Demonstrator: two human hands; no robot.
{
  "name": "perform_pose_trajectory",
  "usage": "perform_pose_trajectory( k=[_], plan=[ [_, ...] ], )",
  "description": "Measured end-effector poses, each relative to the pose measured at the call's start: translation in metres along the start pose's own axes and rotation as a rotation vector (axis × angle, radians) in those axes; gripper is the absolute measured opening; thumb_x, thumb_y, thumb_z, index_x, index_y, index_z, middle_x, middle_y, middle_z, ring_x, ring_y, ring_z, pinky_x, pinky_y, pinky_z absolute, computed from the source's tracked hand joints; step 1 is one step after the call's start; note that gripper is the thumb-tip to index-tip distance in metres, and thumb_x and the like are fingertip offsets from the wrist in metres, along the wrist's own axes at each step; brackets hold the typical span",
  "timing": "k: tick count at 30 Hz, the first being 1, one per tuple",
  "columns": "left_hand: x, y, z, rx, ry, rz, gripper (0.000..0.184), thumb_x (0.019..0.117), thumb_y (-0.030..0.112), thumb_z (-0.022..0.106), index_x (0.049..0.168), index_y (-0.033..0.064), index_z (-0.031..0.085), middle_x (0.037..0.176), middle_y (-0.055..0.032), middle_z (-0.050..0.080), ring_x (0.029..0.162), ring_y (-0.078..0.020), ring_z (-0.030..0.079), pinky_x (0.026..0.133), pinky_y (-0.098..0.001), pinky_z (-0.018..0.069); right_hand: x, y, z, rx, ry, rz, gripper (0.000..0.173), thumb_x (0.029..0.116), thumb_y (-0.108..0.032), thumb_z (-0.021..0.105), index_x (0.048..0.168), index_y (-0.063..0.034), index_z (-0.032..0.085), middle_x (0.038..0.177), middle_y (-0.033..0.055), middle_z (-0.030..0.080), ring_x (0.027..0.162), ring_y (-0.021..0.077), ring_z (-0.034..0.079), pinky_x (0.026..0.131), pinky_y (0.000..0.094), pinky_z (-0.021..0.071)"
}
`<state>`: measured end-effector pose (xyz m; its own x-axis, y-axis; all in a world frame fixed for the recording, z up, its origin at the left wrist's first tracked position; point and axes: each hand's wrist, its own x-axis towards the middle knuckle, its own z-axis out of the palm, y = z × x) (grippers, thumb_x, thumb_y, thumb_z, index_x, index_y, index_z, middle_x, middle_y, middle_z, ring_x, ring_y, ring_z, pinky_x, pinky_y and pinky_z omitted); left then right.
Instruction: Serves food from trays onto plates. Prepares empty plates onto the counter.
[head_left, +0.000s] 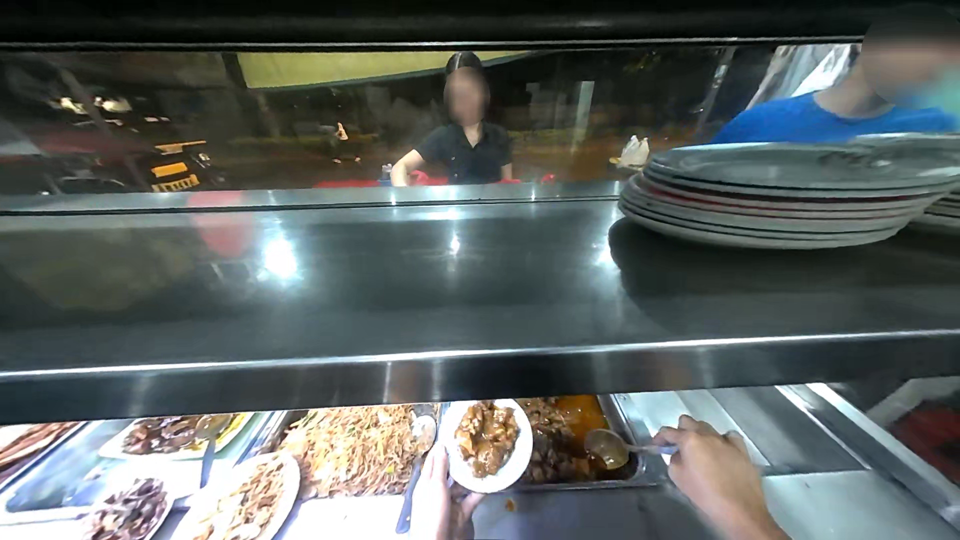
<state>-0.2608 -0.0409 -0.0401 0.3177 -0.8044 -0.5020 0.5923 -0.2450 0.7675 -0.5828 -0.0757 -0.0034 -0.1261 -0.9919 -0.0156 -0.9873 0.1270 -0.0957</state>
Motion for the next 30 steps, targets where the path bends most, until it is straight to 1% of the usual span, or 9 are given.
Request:
perform_pose_trajectory(
  k=[3, 5, 8, 11, 14, 18, 23, 26, 30],
  plan=[
    [0.0, 0.0, 0.001, 0.01, 0.002, -0.003, 0.043, 0.1135, 0.032, 0.033, 0.15, 0.0107, 0.04, 0.121, -0.0196, 0.063, 0.085, -0.0274, 0.072, 0.067, -0.0401, 0.0616, 0.016, -0.002, 0.007, 0.173, -0.307, 0.029, 0.03, 0.0913, -0.012, 0.063, 0.112, -0.025, 0.08, 0.121, 0.0095, 0.072, 0.119, 0.0323, 0.063, 0.11, 0.0652, 0.0317],
    [0.0, -0.001, 0.0, 0.013, 0.007, -0.011, 0.043, 0.1134, 0.033, 0.033, 0.15, 0.011, 0.039, 0.12, -0.0195, 0.062, 0.084, -0.0273, 0.071, 0.067, -0.0404, 0.0615, 0.03, 0.004, 0.028, 0.332, -0.42, 0.055, 0.03, 0.0927, -0.01, 0.061, 0.112, -0.0241, 0.08, 0.117, 0.0075, 0.075, 0.117, 0.0321, 0.065, 0.106, 0.0672, 0.0352],
    [0.004, -0.004, -0.005, 0.024, 0.001, -0.011, 0.044, 0.1134, 0.033, 0.033, 0.152, 0.0121, 0.038, 0.124, -0.0202, 0.061, 0.087, -0.0279, 0.071, 0.067, -0.0406, 0.0609, 0.041, 0.019, 0.039, 0.514, -0.445, 0.086, 0.03, 0.0887, -0.005, 0.062, 0.106, -0.0212, 0.081, 0.11, 0.0069, 0.076, 0.109, 0.0304, 0.067, 0.097, 0.0651, 0.0428],
    [0.004, -0.005, -0.007, 0.035, -0.003, -0.004, 0.044, 0.1136, 0.032, 0.031, 0.153, 0.0119, 0.036, 0.127, -0.0204, 0.06, 0.088, -0.0275, 0.07, 0.068, -0.04, 0.0606, 0.042, 0.026, 0.015, 0.61, -0.386, 0.047, 0.03, 0.0887, -0.002, 0.063, 0.106, -0.018, 0.081, 0.108, 0.0072, 0.076, 0.105, 0.0278, 0.067, 0.091, 0.0594, 0.0477],
    [0.002, -0.007, -0.003, 0.023, -0.007, -0.017, 0.045, 0.1136, 0.032, 0.032, 0.152, 0.0102, 0.036, 0.121, -0.0202, 0.062, 0.085, -0.0269, 0.071, 0.067, -0.0402, 0.0612, 0.037, 0.013, -0.019, 0.638, -0.299, -0.034, 0.027, 0.0911, -0.002, 0.065, 0.109, -0.0163, 0.08, 0.101, 0.008, 0.074, 0.094, 0.024, 0.066, 0.087, 0.0532, 0.0496],
    [0.004, -0.013, 0.001, 0.013, -0.036, -0.04, 0.043, 0.1124, 0.033, 0.038, 0.148, 0.0097, 0.046, 0.113, -0.0197, 0.067, 0.081, -0.0282, 0.072, 0.066, -0.0422, 0.0621, 0.017, -0.021, -0.044, 0.671, -0.148, -0.16, 0.028, 0.0926, -0.002, 0.066, 0.112, -0.0176, 0.079, 0.118, 0.0063, 0.073, 0.109, 0.0231, 0.067, 0.096, 0.0498, 0.0523],
    [-0.002, -0.012, 0.006, -0.042, -0.097, -0.066, 0.044, 0.1122, 0.036, 0.037, 0.143, 0.0071, 0.049, 0.111, -0.0199, 0.07, 0.085, -0.0306, 0.074, 0.071, -0.0455, 0.0634, -0.015, -0.061, -0.031, 0.536, 0.346, -0.279, 0.036, 0.0907, 0.0, 0.063, 0.107, -0.0254, 0.083, 0.097, 0.0073, 0.071, 0.096, 0.0279, 0.067, 0.093, 0.0599, 0.0444],
    [-0.006, -0.009, 0.006, -0.057, -0.125, -0.092, 0.044, 0.1127, 0.035, 0.035, 0.146, 0.0075, 0.046, 0.113, -0.0198, 0.069, 0.088, -0.0308, 0.074, 0.073, -0.0453, 0.0632, -0.018, -0.067, -0.012, 0.51, 0.691, -0.349, 0.037, 0.0867, -0.005, 0.057, 0.1, -0.027, 0.084, 0.087, 0.0035, 0.069, 0.087, 0.0246, 0.066, 0.083, 0.0531, 0.0448],
    [-0.007, -0.006, 0.004, -0.076, -0.137, -0.091, 0.043, 0.1124, 0.035, 0.036, 0.14, 0.0053, 0.05, 0.106, -0.02, 0.071, 0.084, -0.0302, 0.074, 0.071, -0.0443, 0.0638, -0.029, -0.06, -0.008, 0.489, 0.788, -0.395, 0.042, 0.0888, -0.004, 0.053, 0.105, -0.0289, 0.083, 0.082, 0.001, 0.066, 0.083, 0.0191, 0.061, 0.079, 0.0432, 0.042]
  ],
)
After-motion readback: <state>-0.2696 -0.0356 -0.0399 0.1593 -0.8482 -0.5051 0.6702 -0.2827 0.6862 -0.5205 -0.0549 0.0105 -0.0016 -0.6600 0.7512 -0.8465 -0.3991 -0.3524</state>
